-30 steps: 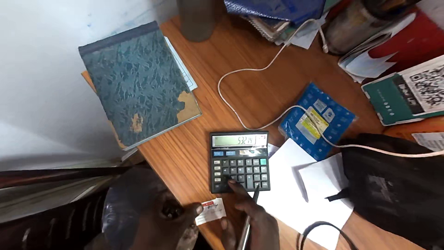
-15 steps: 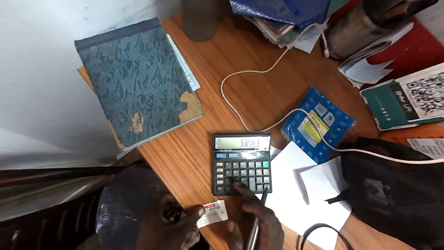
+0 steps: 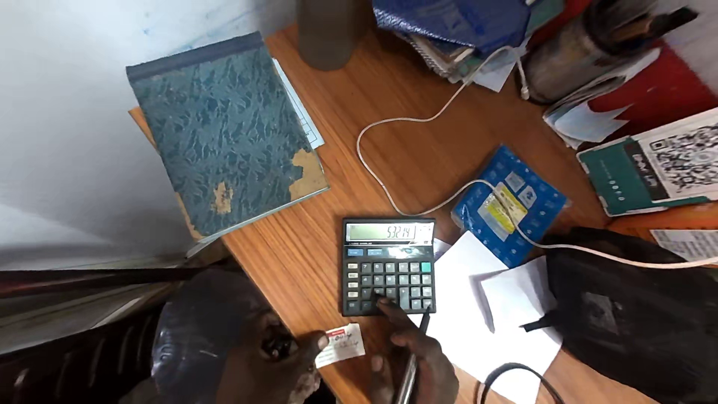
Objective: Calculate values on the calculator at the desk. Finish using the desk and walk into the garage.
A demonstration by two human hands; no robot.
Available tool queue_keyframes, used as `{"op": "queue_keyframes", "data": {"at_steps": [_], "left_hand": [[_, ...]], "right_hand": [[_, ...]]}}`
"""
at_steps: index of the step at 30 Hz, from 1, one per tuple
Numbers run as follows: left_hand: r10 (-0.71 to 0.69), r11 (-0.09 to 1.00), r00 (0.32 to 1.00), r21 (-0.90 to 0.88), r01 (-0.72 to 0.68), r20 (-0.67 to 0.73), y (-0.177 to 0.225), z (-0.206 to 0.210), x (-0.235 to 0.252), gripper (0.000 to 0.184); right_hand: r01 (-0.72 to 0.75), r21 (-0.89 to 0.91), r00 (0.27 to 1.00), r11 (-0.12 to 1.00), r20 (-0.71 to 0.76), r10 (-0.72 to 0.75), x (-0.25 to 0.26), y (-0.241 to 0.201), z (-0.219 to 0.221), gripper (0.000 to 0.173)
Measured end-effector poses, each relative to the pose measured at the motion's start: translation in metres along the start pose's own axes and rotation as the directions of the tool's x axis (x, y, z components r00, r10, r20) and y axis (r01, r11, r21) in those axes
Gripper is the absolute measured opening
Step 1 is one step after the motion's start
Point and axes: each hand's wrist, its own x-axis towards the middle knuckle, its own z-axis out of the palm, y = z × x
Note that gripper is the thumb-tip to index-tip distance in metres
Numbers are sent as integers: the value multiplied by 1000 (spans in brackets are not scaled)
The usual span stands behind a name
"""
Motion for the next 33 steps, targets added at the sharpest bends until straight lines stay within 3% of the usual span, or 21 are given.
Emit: {"op": "queue_keyframes", "data": {"at_steps": [13, 18, 23, 28, 30, 33], "left_hand": [[26, 997, 1000, -79, -27, -7, -5, 1, 1, 52], [27, 996, 1000, -80, -27, -8, -4, 2, 1, 52], [11, 999, 1000, -41, -12, -8, -5, 3, 1, 55], [-8, 1000, 1000, -28, 7, -16, -4, 2, -1, 56], [-8, 999, 1000, -49, 7, -19, -5, 3, -1, 55], [4, 997, 1000, -76, -6, -27, -4, 3, -1, 53]], "right_hand": [[7, -87, 1000, 996, 25, -5, 2, 2, 3, 34], [-11, -245, 999, 970, 47, 23, 10, -4, 5, 47], [49, -270, 999, 962, 15, -47, 11, 0, 9, 44], [4, -320, 1000, 947, 13, 0, 11, -1, 12, 43], [-8, -304, 1000, 953, 9, 12, 11, -1, 13, 44], [-10, -127, 1000, 992, 0, 10, 8, 2, 8, 47]]}}
